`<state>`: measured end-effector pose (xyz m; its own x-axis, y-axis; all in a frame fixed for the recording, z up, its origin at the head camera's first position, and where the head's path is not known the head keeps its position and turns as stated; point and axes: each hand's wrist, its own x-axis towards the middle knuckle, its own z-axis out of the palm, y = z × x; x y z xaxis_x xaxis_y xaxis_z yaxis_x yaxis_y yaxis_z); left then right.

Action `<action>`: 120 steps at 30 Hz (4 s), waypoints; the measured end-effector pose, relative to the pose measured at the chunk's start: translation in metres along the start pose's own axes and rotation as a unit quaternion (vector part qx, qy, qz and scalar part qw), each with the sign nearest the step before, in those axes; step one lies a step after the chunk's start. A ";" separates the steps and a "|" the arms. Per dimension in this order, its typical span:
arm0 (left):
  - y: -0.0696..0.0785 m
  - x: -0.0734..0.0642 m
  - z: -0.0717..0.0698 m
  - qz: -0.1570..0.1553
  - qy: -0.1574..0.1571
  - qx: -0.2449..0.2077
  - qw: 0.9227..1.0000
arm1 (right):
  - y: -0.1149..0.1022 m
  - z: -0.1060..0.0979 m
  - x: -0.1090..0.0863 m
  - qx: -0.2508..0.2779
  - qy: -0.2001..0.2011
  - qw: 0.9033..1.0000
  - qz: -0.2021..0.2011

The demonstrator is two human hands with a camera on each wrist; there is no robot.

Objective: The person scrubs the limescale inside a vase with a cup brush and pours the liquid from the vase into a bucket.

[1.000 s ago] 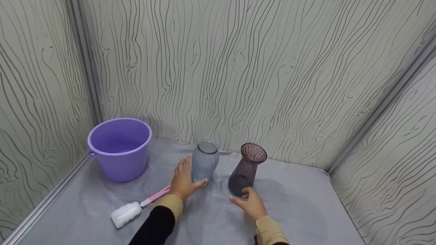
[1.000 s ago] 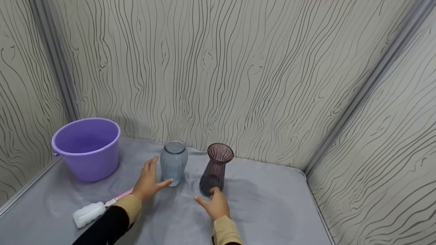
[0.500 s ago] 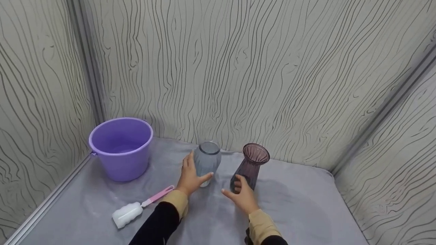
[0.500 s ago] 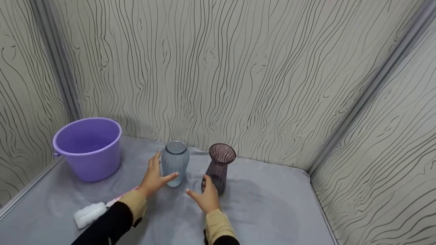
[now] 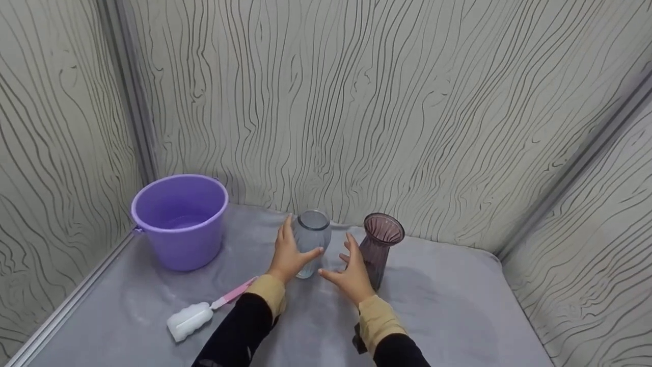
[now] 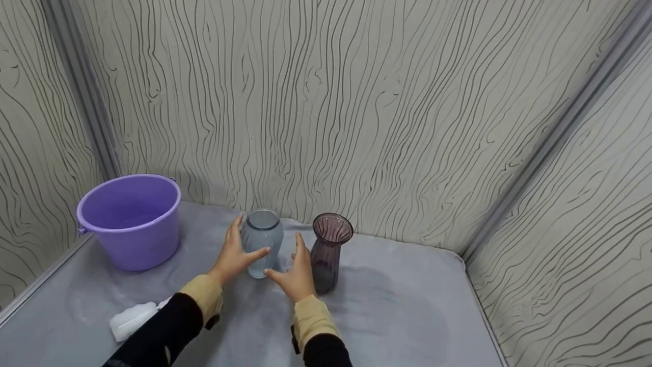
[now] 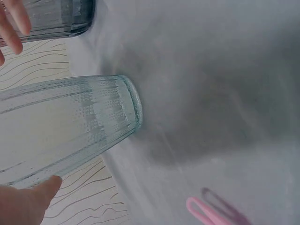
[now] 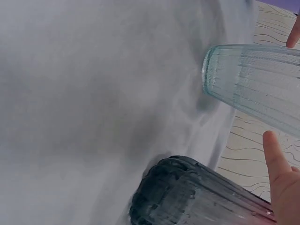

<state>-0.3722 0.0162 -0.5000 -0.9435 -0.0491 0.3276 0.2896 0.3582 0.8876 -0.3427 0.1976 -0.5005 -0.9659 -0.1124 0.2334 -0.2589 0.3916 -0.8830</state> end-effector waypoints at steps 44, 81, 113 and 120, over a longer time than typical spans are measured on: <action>-0.013 -0.005 -0.011 0.061 0.008 0.028 0.998 | -0.006 0.027 0.016 -0.015 0.013 1.000 -0.019; -0.024 -0.023 -0.010 0.099 -0.022 -0.021 0.995 | 0.003 0.035 0.010 0.010 -0.003 0.998 -0.066; 0.030 -0.060 -0.018 0.117 -0.068 0.026 0.991 | -0.003 -0.003 -0.038 0.051 -0.021 0.995 -0.078; 0.034 -0.067 -0.017 0.120 -0.073 0.026 0.990 | -0.005 -0.007 -0.049 0.060 -0.011 0.995 -0.082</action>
<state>-0.2964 0.0154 -0.4860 -0.8624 0.1779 0.4739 0.5039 0.3908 0.7703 -0.2942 0.2079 -0.5046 -0.9103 -0.1869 0.3695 -0.4082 0.2552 -0.8765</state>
